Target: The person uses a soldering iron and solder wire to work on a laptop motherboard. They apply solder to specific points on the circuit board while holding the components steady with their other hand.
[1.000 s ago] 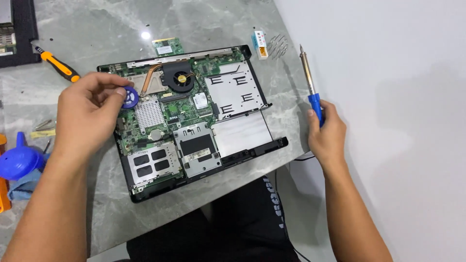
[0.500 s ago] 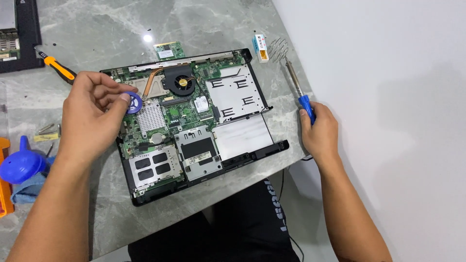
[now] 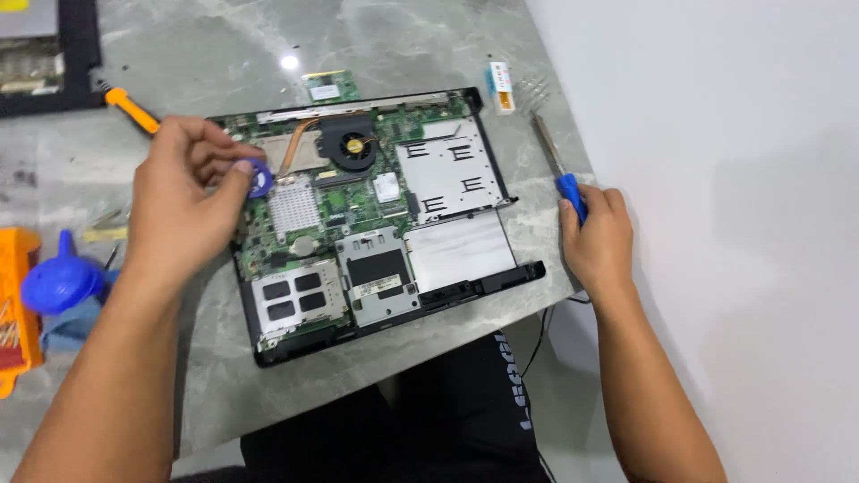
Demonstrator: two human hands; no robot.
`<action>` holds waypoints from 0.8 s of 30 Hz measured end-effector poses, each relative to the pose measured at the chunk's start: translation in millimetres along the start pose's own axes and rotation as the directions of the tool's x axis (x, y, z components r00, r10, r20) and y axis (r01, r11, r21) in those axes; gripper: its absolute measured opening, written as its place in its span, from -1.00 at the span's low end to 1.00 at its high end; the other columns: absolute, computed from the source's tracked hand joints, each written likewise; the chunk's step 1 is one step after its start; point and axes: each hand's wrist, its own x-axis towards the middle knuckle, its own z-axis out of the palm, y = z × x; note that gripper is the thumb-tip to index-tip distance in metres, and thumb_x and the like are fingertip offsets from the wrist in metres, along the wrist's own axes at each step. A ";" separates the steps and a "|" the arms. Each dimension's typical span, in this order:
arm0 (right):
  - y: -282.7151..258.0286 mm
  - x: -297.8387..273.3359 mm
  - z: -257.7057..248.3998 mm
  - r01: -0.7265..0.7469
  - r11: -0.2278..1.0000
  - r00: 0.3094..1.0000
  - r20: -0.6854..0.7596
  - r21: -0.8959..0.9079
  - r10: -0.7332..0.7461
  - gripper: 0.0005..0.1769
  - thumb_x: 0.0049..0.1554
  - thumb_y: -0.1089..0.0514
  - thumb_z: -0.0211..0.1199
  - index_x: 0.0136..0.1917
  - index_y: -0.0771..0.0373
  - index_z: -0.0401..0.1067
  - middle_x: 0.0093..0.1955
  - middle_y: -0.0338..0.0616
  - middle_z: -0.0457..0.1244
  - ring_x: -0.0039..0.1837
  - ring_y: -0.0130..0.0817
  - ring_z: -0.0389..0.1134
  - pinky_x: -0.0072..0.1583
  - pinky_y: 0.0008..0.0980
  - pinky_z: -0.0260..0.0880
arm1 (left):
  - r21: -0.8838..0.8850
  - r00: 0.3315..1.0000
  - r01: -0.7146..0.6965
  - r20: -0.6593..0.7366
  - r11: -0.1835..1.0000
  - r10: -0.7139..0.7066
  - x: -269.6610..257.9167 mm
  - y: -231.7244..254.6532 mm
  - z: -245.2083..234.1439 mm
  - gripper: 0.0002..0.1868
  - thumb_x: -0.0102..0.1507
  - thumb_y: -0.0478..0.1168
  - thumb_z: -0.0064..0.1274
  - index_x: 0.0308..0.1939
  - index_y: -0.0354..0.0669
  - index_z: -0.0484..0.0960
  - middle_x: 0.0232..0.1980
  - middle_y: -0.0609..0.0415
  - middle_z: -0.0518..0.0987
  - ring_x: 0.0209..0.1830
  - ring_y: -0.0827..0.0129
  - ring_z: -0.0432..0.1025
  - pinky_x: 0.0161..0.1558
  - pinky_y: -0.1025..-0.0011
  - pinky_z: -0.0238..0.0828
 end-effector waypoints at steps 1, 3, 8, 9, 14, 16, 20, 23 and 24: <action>3.3 -1.3 -4.9 0.032 0.999 0.999 0.016 0.019 -0.032 -0.62 0.21 0.07 0.04 0.21 0.31 0.36 -0.02 0.03 0.17 0.01 -0.04 0.24 0.09 -0.14 0.23 | 0.011 0.999 0.017 -0.035 1.000 -0.017 5.0 -11.4 8.6 -0.77 0.26 -0.45 -0.14 -0.04 -0.20 0.26 -0.06 -0.01 0.56 -0.09 0.38 0.42 -0.06 0.46 0.33; -0.2 -2.0 -2.7 0.121 0.988 0.992 -0.016 -0.097 -0.123 -0.71 0.24 0.22 0.17 0.12 0.51 0.43 -0.13 0.26 0.23 -0.01 0.22 0.27 0.01 -0.02 0.28 | -0.018 0.950 -0.306 -0.064 0.952 0.305 12.5 -40.8 8.3 -0.70 0.15 -0.57 -0.08 -0.05 -0.40 0.33 -0.18 -0.32 0.53 -0.16 -0.09 0.50 -0.12 0.15 0.37; 35.2 0.1 21.4 0.234 0.941 0.963 -0.074 -0.245 -0.259 -0.51 0.26 0.02 0.16 0.30 0.43 0.47 -0.09 0.30 0.25 0.02 0.19 0.26 0.12 -0.03 0.25 | 0.060 0.951 -0.310 0.031 0.949 0.309 6.4 -34.2 10.0 -0.75 0.09 -0.40 -0.12 -0.16 -0.12 0.38 -0.20 0.03 0.57 -0.13 0.28 0.50 -0.09 0.38 0.37; 39.9 -1.8 20.3 0.220 0.947 0.964 -0.093 -0.233 -0.247 -0.46 0.25 0.01 0.16 0.33 0.46 0.46 -0.08 0.31 0.23 0.04 0.21 0.26 0.13 -0.02 0.26 | 0.034 0.959 -0.260 0.127 0.965 0.254 2.0 -21.6 11.8 -0.80 0.14 -0.39 -0.13 -0.17 -0.11 0.38 -0.18 0.03 0.57 -0.10 0.27 0.49 -0.09 0.33 0.35; 21.9 -4.2 12.8 0.121 0.969 0.988 -0.064 -0.214 -0.138 -0.41 0.23 -0.02 0.15 0.38 0.40 0.40 0.01 0.30 0.22 0.09 0.23 0.26 0.14 0.05 0.22 | 0.089 0.964 -0.203 0.194 0.975 0.183 -1.2 -18.7 11.5 -0.83 0.22 -0.33 -0.14 -0.11 -0.09 0.35 -0.15 0.06 0.58 -0.10 0.30 0.47 -0.14 0.33 0.31; 18.1 -6.4 10.4 0.097 0.971 0.992 -0.063 -0.217 -0.113 -0.42 0.22 -0.03 0.15 0.38 0.40 0.39 0.02 0.30 0.22 0.08 0.24 0.26 0.14 0.07 0.21 | 0.103 0.963 -0.200 0.204 0.974 0.176 0.2 -21.2 12.6 -0.81 0.22 -0.32 -0.14 -0.09 -0.09 0.35 -0.13 0.06 0.59 -0.08 0.30 0.48 -0.15 0.32 0.32; -0.8 -10.0 1.8 -0.011 0.966 0.999 -0.050 -0.257 -0.001 -0.39 0.20 -0.09 0.13 0.40 0.29 0.37 0.01 0.13 0.23 0.05 0.09 0.28 0.04 0.07 0.27 | 0.058 0.962 -0.224 0.171 0.973 0.212 0.7 -22.7 10.3 -0.78 0.21 -0.34 -0.15 -0.07 -0.09 0.34 -0.15 0.09 0.56 -0.07 0.31 0.46 -0.11 0.33 0.32; -6.1 -11.5 -2.4 -0.067 0.960 0.998 -0.029 -0.271 0.061 -0.36 0.16 -0.13 0.13 0.41 0.24 0.34 0.02 0.06 0.24 0.08 0.04 0.27 0.02 0.08 0.26 | 0.043 0.968 -0.214 0.146 0.976 0.205 1.6 -21.1 8.7 -0.77 0.20 -0.34 -0.14 -0.06 -0.11 0.34 -0.15 0.08 0.56 -0.08 0.31 0.46 -0.11 0.34 0.35; -4.5 -11.9 -2.4 -0.055 0.957 0.998 -0.037 -0.286 0.047 -0.35 0.15 -0.13 0.15 0.42 0.22 0.33 0.00 0.01 0.25 0.09 0.00 0.27 0.00 0.07 0.28 | 0.039 0.972 -0.202 0.129 0.979 0.195 1.9 -20.4 8.1 -0.77 0.19 -0.35 -0.14 -0.06 -0.12 0.35 -0.16 0.06 0.56 -0.10 0.31 0.46 -0.11 0.36 0.37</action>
